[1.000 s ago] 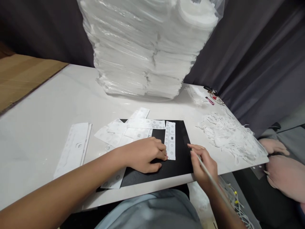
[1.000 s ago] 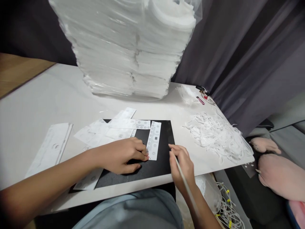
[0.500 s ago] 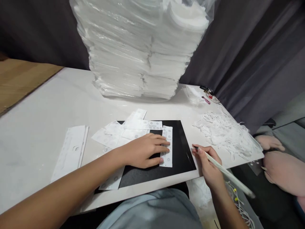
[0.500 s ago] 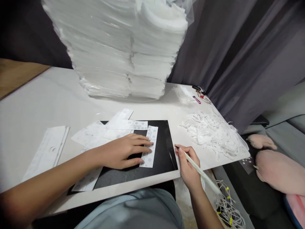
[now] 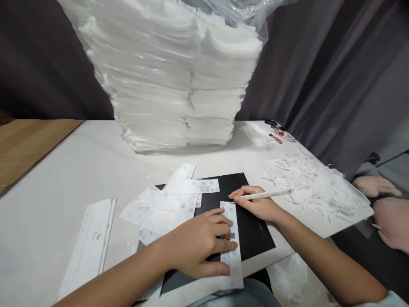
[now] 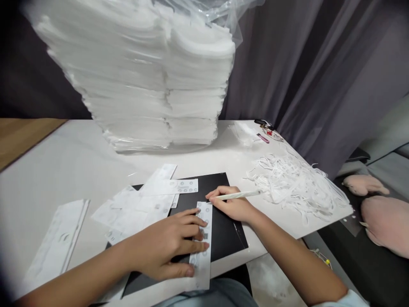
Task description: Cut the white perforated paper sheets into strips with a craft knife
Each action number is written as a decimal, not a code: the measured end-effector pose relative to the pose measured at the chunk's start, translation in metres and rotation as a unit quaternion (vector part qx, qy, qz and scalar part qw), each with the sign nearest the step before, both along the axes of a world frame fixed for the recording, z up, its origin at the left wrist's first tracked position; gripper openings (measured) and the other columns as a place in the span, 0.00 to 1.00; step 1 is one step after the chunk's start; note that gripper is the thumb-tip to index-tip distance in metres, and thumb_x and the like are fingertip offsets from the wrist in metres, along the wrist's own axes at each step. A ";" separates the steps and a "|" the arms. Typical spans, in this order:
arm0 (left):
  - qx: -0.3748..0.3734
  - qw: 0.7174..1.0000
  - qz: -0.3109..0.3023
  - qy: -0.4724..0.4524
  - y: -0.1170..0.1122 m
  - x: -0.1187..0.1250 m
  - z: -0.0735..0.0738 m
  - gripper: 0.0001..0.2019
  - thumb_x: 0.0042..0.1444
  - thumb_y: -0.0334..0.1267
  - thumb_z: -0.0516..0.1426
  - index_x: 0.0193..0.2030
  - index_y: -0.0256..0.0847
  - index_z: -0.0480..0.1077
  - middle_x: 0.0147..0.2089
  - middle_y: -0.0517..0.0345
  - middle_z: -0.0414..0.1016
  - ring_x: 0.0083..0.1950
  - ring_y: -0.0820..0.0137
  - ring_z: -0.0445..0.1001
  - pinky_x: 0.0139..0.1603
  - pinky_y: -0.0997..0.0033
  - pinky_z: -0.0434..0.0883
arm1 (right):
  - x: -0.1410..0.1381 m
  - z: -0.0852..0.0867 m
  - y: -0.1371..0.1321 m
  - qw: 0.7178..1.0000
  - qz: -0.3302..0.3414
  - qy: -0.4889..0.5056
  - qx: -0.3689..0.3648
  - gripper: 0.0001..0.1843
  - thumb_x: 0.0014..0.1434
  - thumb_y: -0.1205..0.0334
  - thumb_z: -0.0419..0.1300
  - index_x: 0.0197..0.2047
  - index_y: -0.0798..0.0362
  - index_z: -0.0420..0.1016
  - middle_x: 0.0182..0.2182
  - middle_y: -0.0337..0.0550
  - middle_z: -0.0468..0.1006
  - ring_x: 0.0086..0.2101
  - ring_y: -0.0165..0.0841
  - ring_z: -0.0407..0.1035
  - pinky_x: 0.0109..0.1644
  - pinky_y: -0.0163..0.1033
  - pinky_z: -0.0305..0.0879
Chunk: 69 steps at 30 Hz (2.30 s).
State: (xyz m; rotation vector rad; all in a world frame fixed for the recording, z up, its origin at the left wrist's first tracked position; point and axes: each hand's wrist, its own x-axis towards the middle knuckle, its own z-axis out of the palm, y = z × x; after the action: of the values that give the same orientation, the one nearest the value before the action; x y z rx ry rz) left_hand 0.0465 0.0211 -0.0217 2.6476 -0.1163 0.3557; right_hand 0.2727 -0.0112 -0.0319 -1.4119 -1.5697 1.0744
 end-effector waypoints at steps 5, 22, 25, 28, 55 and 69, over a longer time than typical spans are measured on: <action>-0.019 1.000 0.001 0.014 0.003 0.000 -0.003 0.19 0.57 0.50 0.58 0.51 0.42 0.73 0.39 0.51 0.74 0.44 0.60 0.73 0.60 0.51 0.62 | -0.001 -0.006 -0.005 0.999 -0.001 -0.035 0.002 0.07 0.58 0.60 0.59 0.36 0.50 0.78 0.39 0.43 0.82 0.42 0.36 0.76 0.48 0.44 0.71; -0.035 0.999 0.000 0.032 0.003 0.002 0.000 0.18 0.56 0.47 0.59 0.51 0.42 0.73 0.41 0.52 0.75 0.45 0.59 0.72 0.62 0.51 0.60 | -0.011 -0.005 -0.017 0.943 0.094 -0.249 0.200 0.09 0.64 0.65 0.51 0.40 0.51 0.73 0.38 0.46 0.79 0.42 0.38 0.71 0.44 0.44 0.72; -0.019 0.999 -0.003 0.041 0.002 0.001 -0.001 0.18 0.56 0.48 0.59 0.50 0.41 0.74 0.41 0.51 0.75 0.45 0.59 0.72 0.63 0.48 0.58 | -0.008 -0.004 -0.021 0.920 0.033 -0.289 0.263 0.10 0.65 0.67 0.49 0.40 0.51 0.71 0.39 0.49 0.78 0.42 0.39 0.70 0.45 0.46 0.72; 0.004 0.998 0.005 0.055 -0.001 0.001 -0.003 0.16 0.58 0.47 0.57 0.49 0.42 0.74 0.43 0.50 0.74 0.44 0.60 0.72 0.64 0.48 0.56 | -0.001 0.003 -0.026 0.914 -0.096 -0.273 0.285 0.09 0.65 0.66 0.50 0.40 0.52 0.71 0.40 0.50 0.78 0.43 0.39 0.72 0.46 0.46 0.72; 0.089 0.968 0.216 0.087 -0.008 0.008 -0.009 0.34 0.54 0.58 0.57 0.59 0.34 0.67 0.61 0.42 0.67 0.62 0.50 0.64 0.63 0.45 0.56 | -0.047 -0.017 -0.083 0.931 -0.077 -0.250 0.256 0.08 0.58 0.71 0.55 0.29 0.51 0.69 0.34 0.47 0.81 0.36 0.37 0.74 0.38 0.42 0.71; 0.026 0.949 0.272 0.158 -0.012 0.012 0.004 0.46 0.45 0.61 0.62 0.65 0.33 0.57 0.66 0.32 0.56 0.68 0.38 0.50 0.63 0.39 0.52 | 0.042 -0.009 -0.095 0.843 -0.334 -0.380 0.182 0.14 0.61 0.54 0.50 0.32 0.54 0.70 0.52 0.63 0.74 0.50 0.52 0.70 0.51 0.58 0.66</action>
State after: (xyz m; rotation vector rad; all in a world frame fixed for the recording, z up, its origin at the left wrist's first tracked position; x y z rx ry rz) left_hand 0.0583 0.0093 -0.0177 2.7105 0.7248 0.0926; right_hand 0.3145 -0.1057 -0.0410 -1.9960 -1.4498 -0.2451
